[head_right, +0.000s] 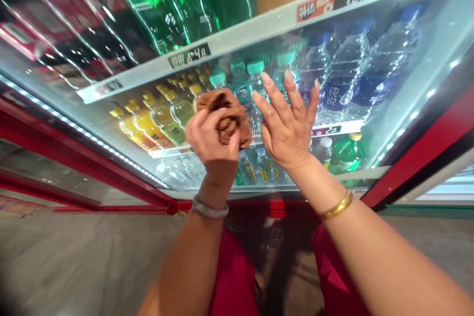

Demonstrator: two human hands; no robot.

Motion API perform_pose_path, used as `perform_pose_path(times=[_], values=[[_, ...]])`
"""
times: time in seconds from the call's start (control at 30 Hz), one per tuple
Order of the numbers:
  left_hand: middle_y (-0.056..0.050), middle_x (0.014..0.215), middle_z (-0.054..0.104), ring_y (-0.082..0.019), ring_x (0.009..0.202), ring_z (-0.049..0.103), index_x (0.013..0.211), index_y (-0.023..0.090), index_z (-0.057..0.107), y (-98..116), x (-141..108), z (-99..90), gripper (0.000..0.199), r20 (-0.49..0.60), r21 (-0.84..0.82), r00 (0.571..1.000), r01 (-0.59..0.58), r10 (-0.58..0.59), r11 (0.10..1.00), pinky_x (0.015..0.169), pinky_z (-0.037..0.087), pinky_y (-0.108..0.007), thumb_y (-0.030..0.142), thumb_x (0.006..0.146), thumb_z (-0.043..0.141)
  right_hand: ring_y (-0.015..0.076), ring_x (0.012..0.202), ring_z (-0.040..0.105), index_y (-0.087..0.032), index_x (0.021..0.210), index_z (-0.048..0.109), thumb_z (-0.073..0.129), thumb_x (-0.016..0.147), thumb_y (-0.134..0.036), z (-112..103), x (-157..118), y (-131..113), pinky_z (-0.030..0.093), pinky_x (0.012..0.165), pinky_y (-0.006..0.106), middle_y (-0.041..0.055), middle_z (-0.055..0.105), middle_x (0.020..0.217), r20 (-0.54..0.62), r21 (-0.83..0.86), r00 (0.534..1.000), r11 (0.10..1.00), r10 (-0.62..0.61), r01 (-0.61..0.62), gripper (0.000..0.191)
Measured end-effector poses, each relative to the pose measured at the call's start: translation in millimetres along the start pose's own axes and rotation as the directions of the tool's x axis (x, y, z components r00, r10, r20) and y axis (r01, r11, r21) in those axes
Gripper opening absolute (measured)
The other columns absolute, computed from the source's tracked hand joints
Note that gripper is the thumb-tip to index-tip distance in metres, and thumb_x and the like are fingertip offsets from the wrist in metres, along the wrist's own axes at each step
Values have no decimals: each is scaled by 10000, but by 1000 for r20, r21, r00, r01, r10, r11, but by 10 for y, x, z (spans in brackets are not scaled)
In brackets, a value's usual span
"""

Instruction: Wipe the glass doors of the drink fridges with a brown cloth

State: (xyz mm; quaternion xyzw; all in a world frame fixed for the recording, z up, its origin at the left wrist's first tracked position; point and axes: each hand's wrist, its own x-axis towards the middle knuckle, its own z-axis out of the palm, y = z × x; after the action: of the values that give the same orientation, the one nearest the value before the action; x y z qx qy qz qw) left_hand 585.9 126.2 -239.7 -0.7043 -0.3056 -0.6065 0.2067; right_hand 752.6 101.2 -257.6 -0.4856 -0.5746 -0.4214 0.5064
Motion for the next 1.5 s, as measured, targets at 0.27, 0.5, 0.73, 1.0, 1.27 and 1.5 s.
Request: perform_pose_path(times=[0.27, 0.5, 0.73, 1.0, 1.27, 1.5], values=[[-90, 1211, 606, -259, 1198, 538, 1374, 282, 656, 41, -17, 46, 483, -7, 69, 999, -35, 36, 997, 1153, 412, -438, 302, 891, 643, 251, 1570, 292, -425, 1576, 338, 504, 976, -283, -38, 27, -25, 27, 1343, 555, -58, 406, 1632, 37, 2, 999, 1000, 25, -25, 639], [-123, 1496, 514, -291, 1392, 461, 1372, 231, 621, -178, 215, -55, 488, -187, 81, 980, 84, -67, 993, 1218, 323, -520, 279, 887, 611, 167, 1600, 180, -352, 1622, 236, 488, 978, -229, -50, 29, -19, 14, 1346, 540, -46, 369, 1644, 38, -96, 998, 994, -51, 55, 702], [-49, 1264, 706, -240, 1236, 554, 1186, 295, 721, 272, -60, 171, 318, 5, -81, 986, -164, 165, 983, 1155, 402, -426, 232, 880, 663, 143, 1578, 230, -357, 1645, 103, 446, 1030, -312, -11, -3, -13, -33, 1352, 461, -46, 378, 1630, 79, -136, 997, 991, -6, 17, 705], [-71, 1306, 680, -242, 1245, 564, 1258, 247, 691, 161, 162, 20, 413, -109, -1, 994, 19, -19, 1000, 1172, 385, -440, 225, 853, 612, 138, 1575, 207, -391, 1636, -33, 406, 1004, -207, 29, -72, 46, 203, 1347, 430, -73, 274, 1676, 129, -16, 991, 1000, 28, -26, 791], [-59, 1298, 690, -246, 1226, 546, 1258, 288, 705, 83, 33, 112, 391, 17, -39, 984, -176, 177, 984, 1155, 383, -407, 272, 875, 631, 166, 1573, 234, -420, 1627, -64, 375, 1030, -285, 37, -52, 29, 197, 1347, 466, -92, 256, 1687, 149, 7, 988, 999, 51, -52, 753], [-72, 1309, 670, -253, 1257, 526, 1256, 264, 700, 142, -31, 130, 408, -6, -9, 999, -43, 43, 999, 1167, 369, -432, 268, 858, 612, 148, 1579, 228, -388, 1635, -64, 335, 1049, -303, 37, -63, 53, 183, 1353, 451, -80, 261, 1692, 140, -16, 990, 999, 31, -29, 713]])
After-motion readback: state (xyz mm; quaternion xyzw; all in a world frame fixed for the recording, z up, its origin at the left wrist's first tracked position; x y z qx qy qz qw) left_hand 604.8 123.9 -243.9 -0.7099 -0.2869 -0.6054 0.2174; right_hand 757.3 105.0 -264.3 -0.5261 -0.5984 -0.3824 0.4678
